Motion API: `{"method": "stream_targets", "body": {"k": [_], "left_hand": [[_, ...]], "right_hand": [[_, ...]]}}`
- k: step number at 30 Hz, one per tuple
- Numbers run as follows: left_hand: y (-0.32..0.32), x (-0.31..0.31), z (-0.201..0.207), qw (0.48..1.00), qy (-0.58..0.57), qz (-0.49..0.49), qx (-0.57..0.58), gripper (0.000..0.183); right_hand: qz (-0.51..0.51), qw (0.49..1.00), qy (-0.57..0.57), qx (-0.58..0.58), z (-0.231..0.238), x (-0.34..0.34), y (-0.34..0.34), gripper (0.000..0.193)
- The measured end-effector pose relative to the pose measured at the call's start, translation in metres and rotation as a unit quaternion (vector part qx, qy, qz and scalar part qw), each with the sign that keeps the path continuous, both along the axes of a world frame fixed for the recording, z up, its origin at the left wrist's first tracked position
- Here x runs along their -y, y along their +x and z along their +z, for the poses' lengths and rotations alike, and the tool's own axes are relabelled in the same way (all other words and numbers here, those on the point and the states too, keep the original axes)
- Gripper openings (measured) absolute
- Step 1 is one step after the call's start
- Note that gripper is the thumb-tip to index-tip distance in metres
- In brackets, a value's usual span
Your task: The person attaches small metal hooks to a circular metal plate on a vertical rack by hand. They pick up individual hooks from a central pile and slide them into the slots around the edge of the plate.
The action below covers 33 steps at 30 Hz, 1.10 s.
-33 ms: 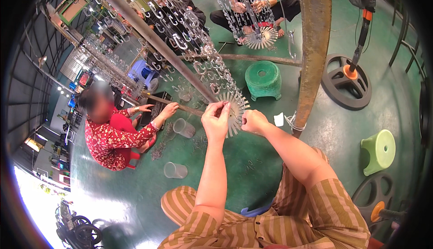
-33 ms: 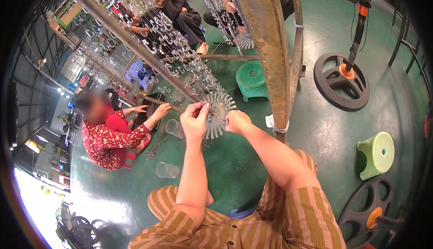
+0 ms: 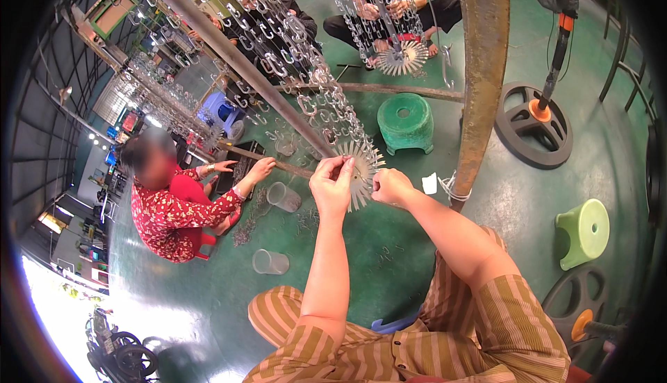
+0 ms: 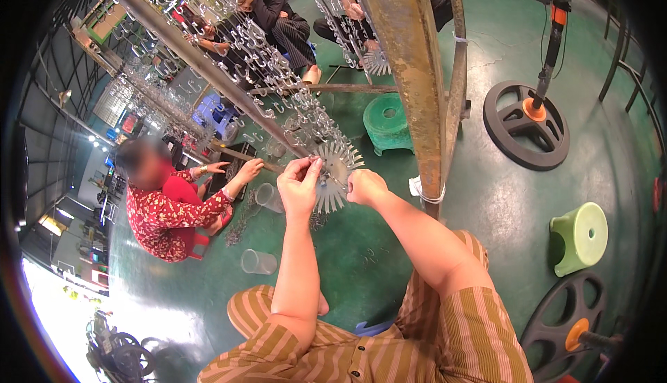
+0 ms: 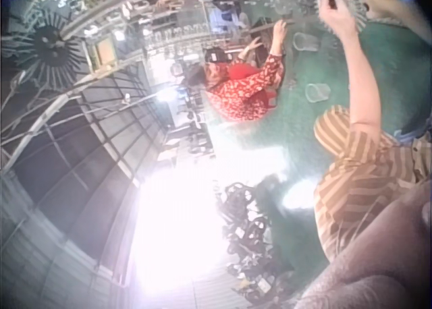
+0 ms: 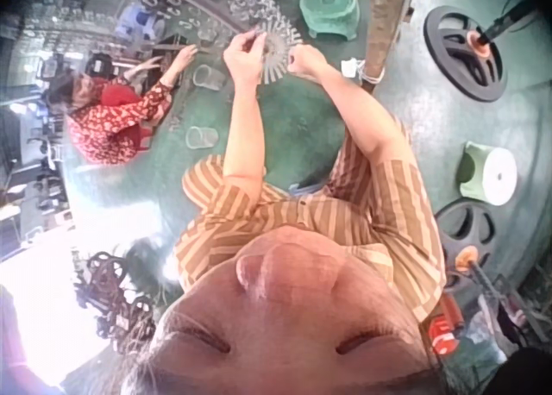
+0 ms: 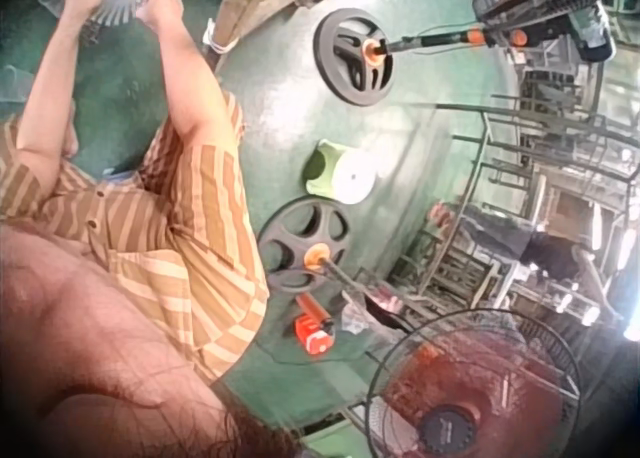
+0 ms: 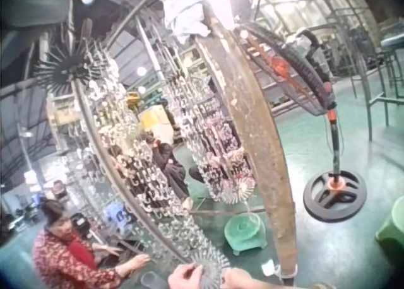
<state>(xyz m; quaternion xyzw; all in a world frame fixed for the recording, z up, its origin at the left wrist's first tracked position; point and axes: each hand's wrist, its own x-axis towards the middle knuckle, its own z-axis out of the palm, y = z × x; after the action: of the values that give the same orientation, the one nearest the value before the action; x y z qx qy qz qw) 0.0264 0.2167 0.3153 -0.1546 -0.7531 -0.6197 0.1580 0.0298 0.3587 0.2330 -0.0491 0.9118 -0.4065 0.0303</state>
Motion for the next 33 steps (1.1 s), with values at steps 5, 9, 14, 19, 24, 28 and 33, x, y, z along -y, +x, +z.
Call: {"method": "stream_targets", "body": {"k": [5, 9, 14, 19, 24, 28, 33], "left_hand": [[-0.002, 0.004, 0.002, 1.0, 0.002, -0.018, 0.02, 0.013], [-0.005, 0.009, -0.001, 0.999, 0.01, -0.024, 0.022, 0.013], [-0.007, 0.008, 0.0, 0.999, 0.021, -0.031, 0.03, 0.014], [-0.011, 0.014, -0.004, 0.999, 0.008, -0.024, 0.038, 0.015], [-0.012, 0.013, -0.005, 0.998, 0.005, -0.032, 0.044, 0.016], [-0.01, 0.013, -0.001, 0.998, -0.008, -0.034, 0.05, 0.017], [-0.011, 0.015, 0.0, 0.998, -0.021, -0.031, 0.057, 0.017]], "right_hand": [[0.002, 1.0, 0.007, -0.001, -0.004, -0.001, -0.001, 0.009], [0.0, 1.0, 0.008, -0.005, -0.005, 0.001, -0.001, 0.01], [-0.002, 1.0, 0.012, -0.006, -0.008, 0.0, -0.003, 0.011], [-0.003, 1.0, 0.001, -0.002, -0.001, 0.002, 0.0, 0.012], [0.007, 1.0, -0.004, 0.009, -0.003, 0.0, 0.0, 0.015], [0.016, 1.0, -0.016, 0.021, -0.004, 0.0, -0.003, 0.021], [0.012, 1.0, 0.001, 0.015, 0.003, -0.003, -0.002, 0.027]]}}
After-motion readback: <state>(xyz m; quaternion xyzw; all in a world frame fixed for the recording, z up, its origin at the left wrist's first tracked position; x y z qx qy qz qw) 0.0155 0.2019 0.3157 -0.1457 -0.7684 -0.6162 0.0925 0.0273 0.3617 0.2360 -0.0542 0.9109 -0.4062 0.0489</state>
